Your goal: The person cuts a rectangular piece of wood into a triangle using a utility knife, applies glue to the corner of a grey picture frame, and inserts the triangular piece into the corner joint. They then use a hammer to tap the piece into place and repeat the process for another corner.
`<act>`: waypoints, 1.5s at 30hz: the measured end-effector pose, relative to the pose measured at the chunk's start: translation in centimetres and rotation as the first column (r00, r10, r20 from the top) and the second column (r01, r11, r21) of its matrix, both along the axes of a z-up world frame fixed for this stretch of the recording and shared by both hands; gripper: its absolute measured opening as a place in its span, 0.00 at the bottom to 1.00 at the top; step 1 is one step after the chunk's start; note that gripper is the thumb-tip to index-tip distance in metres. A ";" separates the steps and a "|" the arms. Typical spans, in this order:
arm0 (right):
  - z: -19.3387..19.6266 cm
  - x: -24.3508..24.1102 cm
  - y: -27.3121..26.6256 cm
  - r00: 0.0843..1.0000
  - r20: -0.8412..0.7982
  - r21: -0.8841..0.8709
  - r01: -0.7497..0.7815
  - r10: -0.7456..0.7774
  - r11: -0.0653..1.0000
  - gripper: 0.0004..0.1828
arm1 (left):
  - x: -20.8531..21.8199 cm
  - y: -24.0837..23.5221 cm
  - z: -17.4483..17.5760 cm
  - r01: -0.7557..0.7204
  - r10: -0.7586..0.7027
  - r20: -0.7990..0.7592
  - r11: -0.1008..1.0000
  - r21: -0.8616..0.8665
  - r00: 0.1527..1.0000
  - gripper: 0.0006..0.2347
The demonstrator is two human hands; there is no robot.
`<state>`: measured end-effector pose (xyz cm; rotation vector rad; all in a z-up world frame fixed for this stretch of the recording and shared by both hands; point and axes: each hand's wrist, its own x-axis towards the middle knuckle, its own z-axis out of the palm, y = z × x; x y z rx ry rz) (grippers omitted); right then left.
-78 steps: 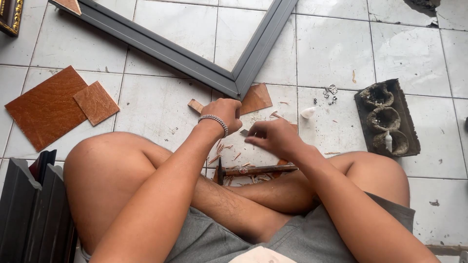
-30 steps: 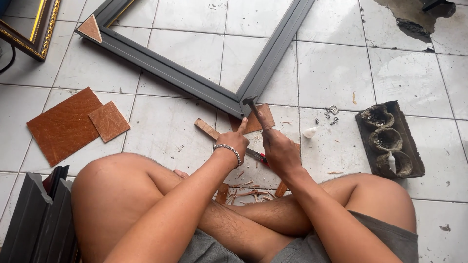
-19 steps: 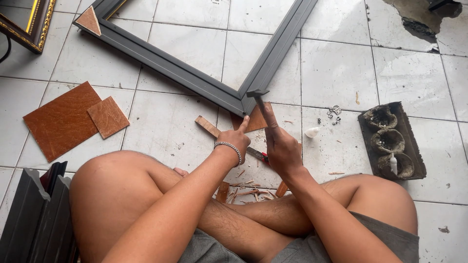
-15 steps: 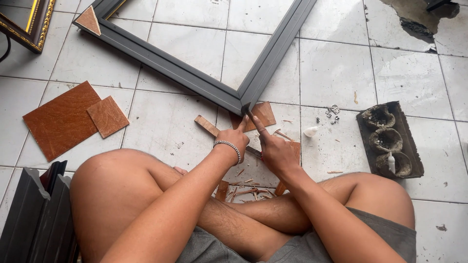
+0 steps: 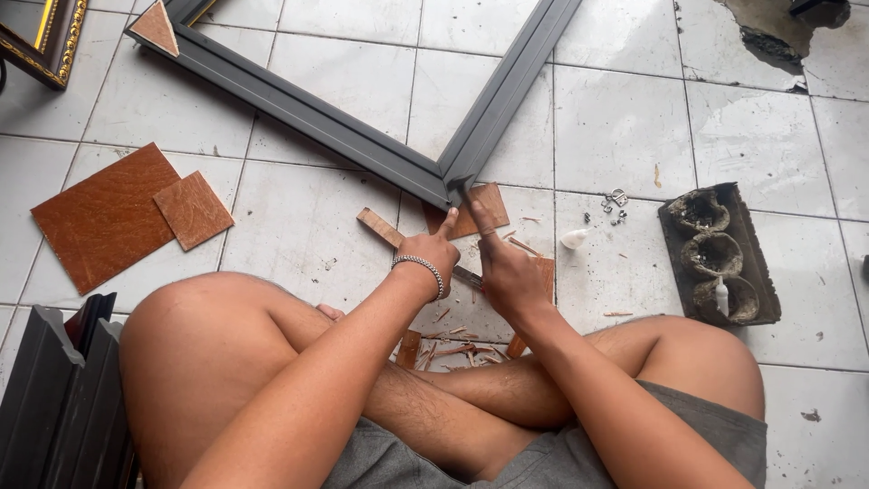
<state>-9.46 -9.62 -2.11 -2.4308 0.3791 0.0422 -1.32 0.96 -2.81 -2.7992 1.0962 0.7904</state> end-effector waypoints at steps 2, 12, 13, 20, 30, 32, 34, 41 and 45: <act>0.8 0.5 -0.2 0.995 -0.094 -0.068 -0.047 0.041 0.997 0.26 | -0.1 0.1 0.4 0.012 -0.012 0.005 1.000 0.013 1.000 0.14; 2.4 0.3 0.5 1.000 0.004 -0.014 -0.025 0.025 1.000 0.27 | 0.0 -0.1 0.6 -0.002 0.003 -0.028 1.000 0.011 1.000 0.14; 1.6 0.0 0.5 1.000 0.000 -0.010 -0.027 0.027 1.000 0.27 | -0.1 0.1 0.5 -0.004 0.004 -0.031 1.000 0.016 1.000 0.14; 0.8 0.3 0.5 0.997 -0.077 -0.030 0.009 -0.012 1.000 0.28 | 0.2 -0.2 0.5 -0.003 0.003 -0.022 1.000 0.017 1.000 0.14; -0.1 0.2 0.1 0.986 -0.168 -0.111 -0.027 0.008 0.993 0.28 | 0.1 -0.2 0.9 0.007 -0.007 -0.019 1.000 0.018 1.000 0.15; 1.4 0.2 0.4 0.990 -0.144 -0.080 -0.012 0.000 0.997 0.28 | 0.0 -0.1 0.9 0.005 -0.004 -0.026 1.000 0.018 1.000 0.15; 1.6 0.4 0.5 0.993 -0.122 -0.046 -0.001 -0.004 0.999 0.28 | 0.1 -0.1 0.8 -0.001 0.002 -0.034 1.000 0.020 0.999 0.15; 2.2 0.4 0.2 0.975 -0.220 -0.094 -0.035 0.014 0.995 0.29 | 0.0 -0.2 1.1 -0.002 0.002 -0.036 1.000 0.024 0.999 0.14; 1.1 0.7 -0.2 0.970 -0.238 0.067 0.060 -0.043 0.996 0.29 | 0.0 -0.1 1.0 -0.037 0.037 -0.070 0.999 0.013 0.997 0.13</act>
